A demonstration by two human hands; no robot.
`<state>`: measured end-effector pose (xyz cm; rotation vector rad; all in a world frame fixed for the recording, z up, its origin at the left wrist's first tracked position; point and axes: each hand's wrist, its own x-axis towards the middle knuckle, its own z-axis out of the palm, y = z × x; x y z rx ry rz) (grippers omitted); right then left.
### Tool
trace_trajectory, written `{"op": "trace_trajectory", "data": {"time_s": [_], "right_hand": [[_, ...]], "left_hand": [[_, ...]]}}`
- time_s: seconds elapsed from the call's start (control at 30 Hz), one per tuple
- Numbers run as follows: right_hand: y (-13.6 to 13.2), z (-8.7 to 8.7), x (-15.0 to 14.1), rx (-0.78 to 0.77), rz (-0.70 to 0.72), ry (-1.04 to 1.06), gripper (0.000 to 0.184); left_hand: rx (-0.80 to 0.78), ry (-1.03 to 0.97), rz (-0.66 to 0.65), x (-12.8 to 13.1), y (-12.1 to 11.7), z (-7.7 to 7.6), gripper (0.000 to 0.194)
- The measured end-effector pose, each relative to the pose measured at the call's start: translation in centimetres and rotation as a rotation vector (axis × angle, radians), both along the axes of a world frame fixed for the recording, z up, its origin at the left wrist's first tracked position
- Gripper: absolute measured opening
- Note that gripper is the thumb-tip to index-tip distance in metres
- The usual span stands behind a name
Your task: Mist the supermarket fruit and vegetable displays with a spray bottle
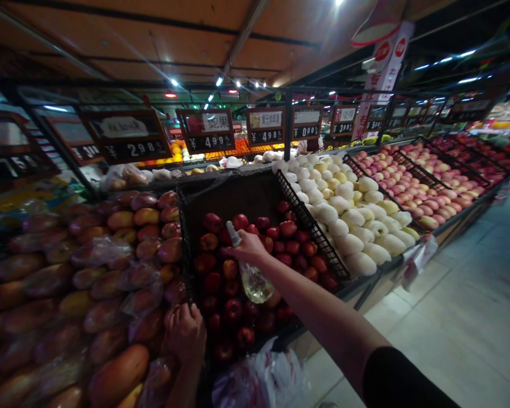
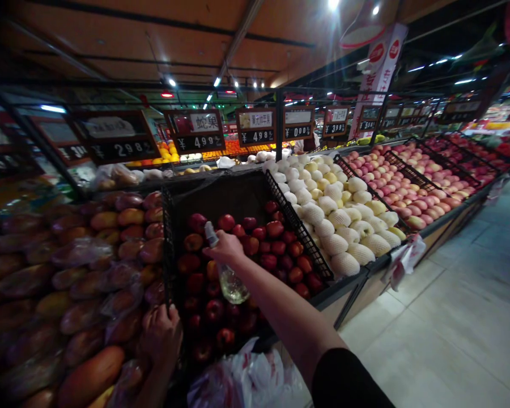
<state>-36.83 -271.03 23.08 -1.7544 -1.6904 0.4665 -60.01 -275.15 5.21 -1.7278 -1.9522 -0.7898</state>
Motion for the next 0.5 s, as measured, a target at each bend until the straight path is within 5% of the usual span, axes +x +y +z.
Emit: {"op": "trace_trajectory", "data": {"time_s": [0.13, 0.23, 0.37, 0.5], "right_hand": [[0.6, 0.5, -6.5, -0.01, 0.198, 0.001, 0.052], [1.1, 1.2, -7.7, -0.018, 0.242, -0.03, 0.059], [2.1, 2.9, -4.0, -0.04, 0.052, -0.053, 0.047], [2.4, 4.2, 4.2, -0.059, -0.179, -0.062, 0.039]], "left_hand": [[-0.008, -0.015, -0.007, -0.3, 0.2, -0.2, 0.033], [0.02, -0.023, -0.021, -0.5, 0.3, -0.4, 0.032], [0.031, 0.004, -0.011, -0.5, 0.3, -0.4, 0.035], [0.022, 0.004, -0.009, -0.2, 0.3, -0.1, 0.037]]}}
